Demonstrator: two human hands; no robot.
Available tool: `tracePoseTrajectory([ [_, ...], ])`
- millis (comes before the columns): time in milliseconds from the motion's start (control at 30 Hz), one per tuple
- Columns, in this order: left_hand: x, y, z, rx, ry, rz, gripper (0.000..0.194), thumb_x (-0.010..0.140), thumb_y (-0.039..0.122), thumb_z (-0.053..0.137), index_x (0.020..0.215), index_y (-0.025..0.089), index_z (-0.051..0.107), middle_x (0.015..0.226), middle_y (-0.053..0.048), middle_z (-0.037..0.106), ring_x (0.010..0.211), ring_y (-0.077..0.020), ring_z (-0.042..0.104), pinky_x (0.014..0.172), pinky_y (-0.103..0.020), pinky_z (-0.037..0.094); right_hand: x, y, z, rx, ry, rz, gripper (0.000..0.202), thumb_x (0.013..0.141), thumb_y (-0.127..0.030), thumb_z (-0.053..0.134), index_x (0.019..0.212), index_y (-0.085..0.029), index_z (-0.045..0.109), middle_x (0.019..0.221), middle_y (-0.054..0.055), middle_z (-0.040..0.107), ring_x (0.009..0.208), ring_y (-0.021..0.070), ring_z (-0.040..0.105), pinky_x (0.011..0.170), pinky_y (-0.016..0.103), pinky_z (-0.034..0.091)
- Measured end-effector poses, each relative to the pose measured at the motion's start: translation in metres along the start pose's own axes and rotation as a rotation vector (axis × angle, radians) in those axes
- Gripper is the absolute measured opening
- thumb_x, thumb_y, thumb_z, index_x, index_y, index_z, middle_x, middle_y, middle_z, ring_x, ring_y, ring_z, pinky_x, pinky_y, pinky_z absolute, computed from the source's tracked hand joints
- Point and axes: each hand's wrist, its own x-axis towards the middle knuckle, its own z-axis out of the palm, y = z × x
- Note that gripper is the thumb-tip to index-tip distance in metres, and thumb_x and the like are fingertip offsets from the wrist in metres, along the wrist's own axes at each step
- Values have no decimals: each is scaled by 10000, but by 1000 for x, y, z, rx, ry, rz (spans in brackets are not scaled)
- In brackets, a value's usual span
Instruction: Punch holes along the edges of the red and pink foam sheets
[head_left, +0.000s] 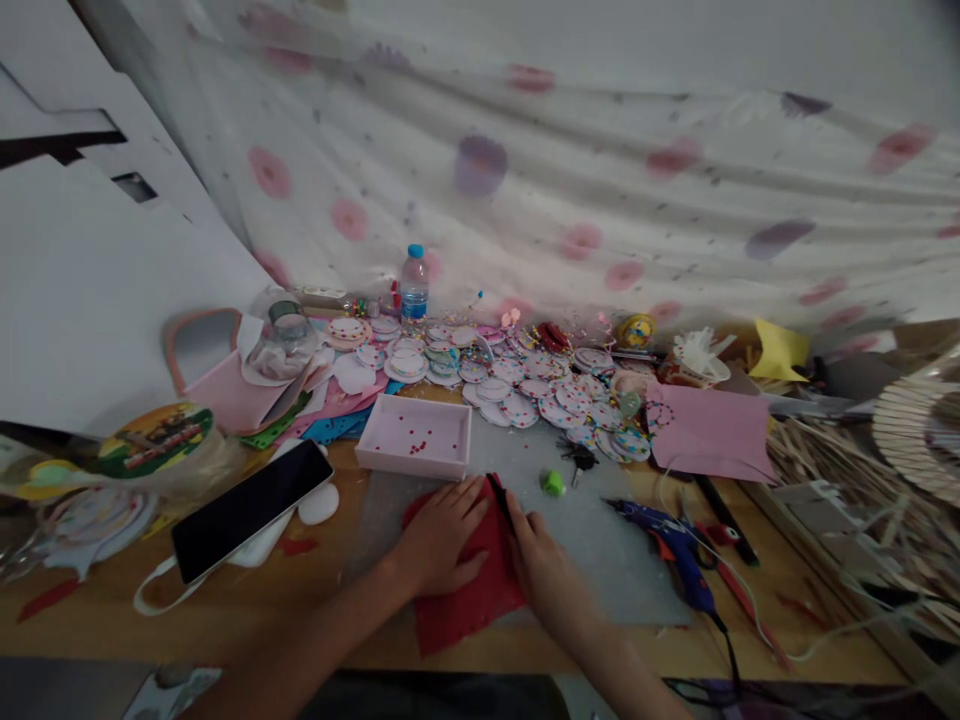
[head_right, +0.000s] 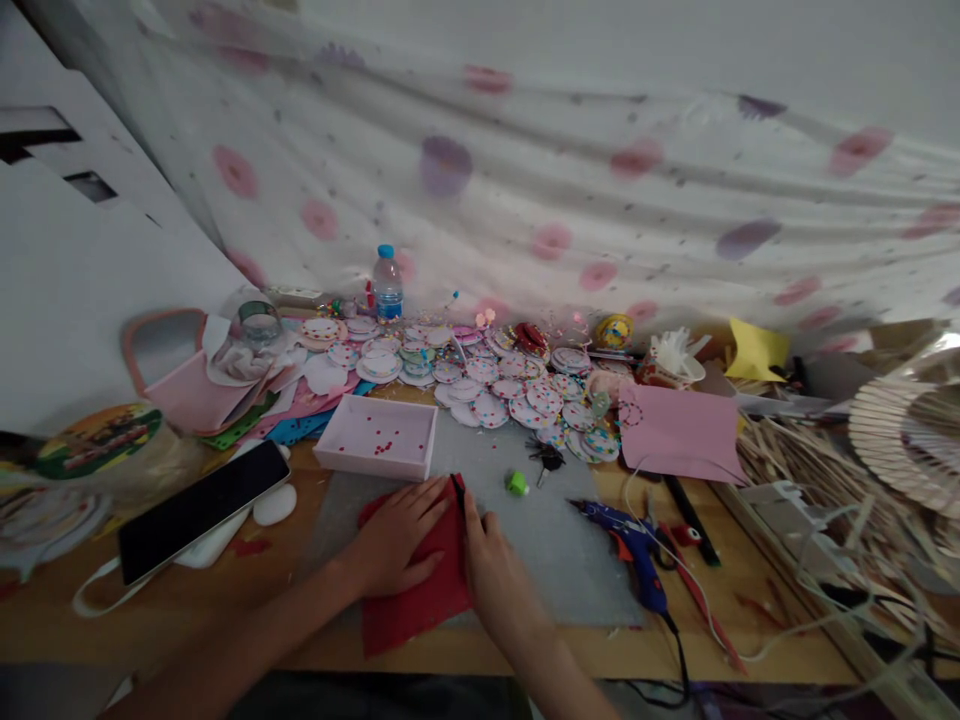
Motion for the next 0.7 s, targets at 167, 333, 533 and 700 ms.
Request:
tracePoseTrajectory([
  [167,0,0,0,-9,1,4,643,793,346,533,1363,112,352,1501,-149,236,1374,-296,196,1102,-448,211,2,-10,-4,-132,-38,63,631,841,-9,311,1443,-143,182,1072,141,566,757,192,672,634,266,539],
  [333,0,-1,-1,-17,16,20,648,786,335,531,1369,125,341,1520,-132,184,1381,-298,168,1101,-459,205,-3,-14,-9,-147,-88,80,656,810,26,311,1435,-147,216,1023,123,582,791,197,671,679,268,531],
  [533,2,1,-3,11,-23,-7,660,792,335,530,1384,133,321,1523,-126,175,1381,-297,167,1102,-447,194,-20,-10,-3,-202,-86,111,708,776,43,330,1438,-183,216,1031,106,580,764,179,666,604,225,523],
  [700,2,2,-2,19,-23,-14,662,817,326,510,1410,154,272,1526,-114,170,1384,-283,164,1099,-443,202,-36,-2,9,-176,-87,124,752,754,39,349,1448,-194,181,1019,97,586,765,179,660,622,226,529],
])
